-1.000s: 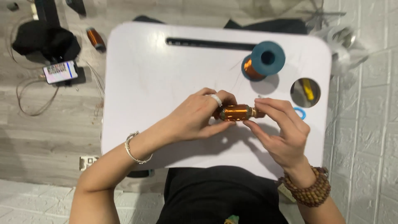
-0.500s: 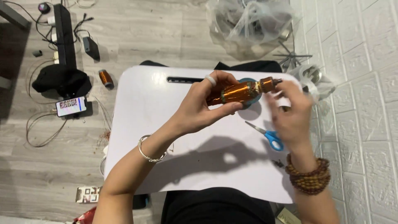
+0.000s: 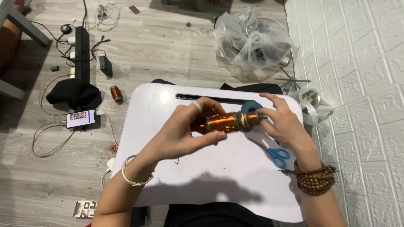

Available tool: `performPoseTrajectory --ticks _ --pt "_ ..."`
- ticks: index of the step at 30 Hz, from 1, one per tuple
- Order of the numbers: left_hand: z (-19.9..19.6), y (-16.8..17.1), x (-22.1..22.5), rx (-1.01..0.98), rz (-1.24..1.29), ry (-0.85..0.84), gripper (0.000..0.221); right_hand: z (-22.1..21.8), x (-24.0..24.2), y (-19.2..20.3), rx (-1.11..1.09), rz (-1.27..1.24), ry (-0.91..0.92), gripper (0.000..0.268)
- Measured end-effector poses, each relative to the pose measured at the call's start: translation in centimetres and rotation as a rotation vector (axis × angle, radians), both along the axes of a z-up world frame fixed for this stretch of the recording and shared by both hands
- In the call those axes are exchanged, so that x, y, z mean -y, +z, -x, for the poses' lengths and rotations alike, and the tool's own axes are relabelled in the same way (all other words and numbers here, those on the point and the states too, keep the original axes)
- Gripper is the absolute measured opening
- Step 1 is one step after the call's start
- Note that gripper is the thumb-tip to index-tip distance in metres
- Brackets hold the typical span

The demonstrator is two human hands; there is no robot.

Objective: Manually winding copper wire onto a motor armature and cutting the wire with scissors

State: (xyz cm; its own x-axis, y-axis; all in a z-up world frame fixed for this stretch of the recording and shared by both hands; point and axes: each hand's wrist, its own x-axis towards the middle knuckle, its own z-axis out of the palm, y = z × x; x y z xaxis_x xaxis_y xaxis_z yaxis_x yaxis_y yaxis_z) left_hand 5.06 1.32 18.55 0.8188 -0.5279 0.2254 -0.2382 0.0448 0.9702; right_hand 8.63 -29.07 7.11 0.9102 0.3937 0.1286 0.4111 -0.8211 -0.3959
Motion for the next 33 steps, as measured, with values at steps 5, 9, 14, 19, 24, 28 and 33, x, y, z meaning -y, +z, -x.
performPoseTrajectory --ticks 5,9,14,19,24,28,33 --pt "0.7 2.6 1.1 0.218 -0.075 0.117 0.036 1.8 -1.5 5.9 0.154 -0.278 -0.039 0.029" --pt "0.7 2.6 2.9 0.355 -0.099 0.191 0.036 5.8 -1.3 9.1 0.713 -0.6 -0.059 0.018" --pt "1.3 3.8 4.4 0.357 -0.111 0.187 0.038 8.2 -5.1 12.8 0.74 -0.473 0.036 0.026" --pt "1.7 4.4 5.0 0.358 -0.12 0.169 0.046 8.1 -7.4 13.7 0.805 -0.438 0.022 0.032" --pt "2.3 4.0 5.3 0.449 -0.123 0.229 0.052 8.2 -7.0 13.0 0.862 -0.406 0.063 0.017" --pt "2.7 3.6 5.3 0.43 -0.144 0.217 0.056 8.6 -8.2 13.7 0.823 -0.353 0.022 0.023" --pt "2.9 3.5 5.6 0.435 -0.131 0.211 0.058 8.6 -8.1 13.8 0.856 -0.406 0.039 0.016"
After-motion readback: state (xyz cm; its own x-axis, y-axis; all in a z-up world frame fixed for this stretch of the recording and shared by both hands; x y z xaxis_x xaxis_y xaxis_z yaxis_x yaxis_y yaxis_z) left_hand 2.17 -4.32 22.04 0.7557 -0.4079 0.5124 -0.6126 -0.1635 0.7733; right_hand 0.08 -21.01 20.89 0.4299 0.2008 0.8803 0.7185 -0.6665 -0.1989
